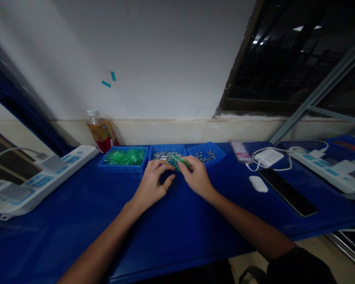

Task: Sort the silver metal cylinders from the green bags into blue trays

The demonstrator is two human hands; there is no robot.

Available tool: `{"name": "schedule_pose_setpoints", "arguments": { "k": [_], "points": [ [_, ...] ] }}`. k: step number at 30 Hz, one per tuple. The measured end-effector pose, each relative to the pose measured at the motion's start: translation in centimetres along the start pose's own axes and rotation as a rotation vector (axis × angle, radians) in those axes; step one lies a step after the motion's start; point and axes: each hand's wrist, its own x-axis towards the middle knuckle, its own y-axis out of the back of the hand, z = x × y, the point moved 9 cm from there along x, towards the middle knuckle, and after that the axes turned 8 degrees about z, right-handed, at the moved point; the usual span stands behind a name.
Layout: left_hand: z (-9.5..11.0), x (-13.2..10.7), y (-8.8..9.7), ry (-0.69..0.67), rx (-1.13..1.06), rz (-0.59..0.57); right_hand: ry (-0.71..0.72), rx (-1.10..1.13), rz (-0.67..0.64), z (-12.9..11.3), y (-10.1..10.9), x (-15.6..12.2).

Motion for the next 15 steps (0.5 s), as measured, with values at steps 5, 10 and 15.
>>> {"name": "schedule_pose_setpoints", "arguments": {
  "k": [5, 10, 15],
  "points": [
    [-4.2, -1.1, -0.4, 0.440, -0.517, -0.078, 0.506, -0.295, 0.038, -3.3, -1.0, -3.1],
    [-5.0, -1.7, 0.6, 0.456, -0.468, 0.153, 0.388, -0.237, -0.055, -2.5, -1.7, -4.3],
    [0.3, -1.9, 1.3, -0.106, -0.068, 0.135, -0.163, 0.190, -0.118, 0.5, -2.0, -3.6]
  ]
}}
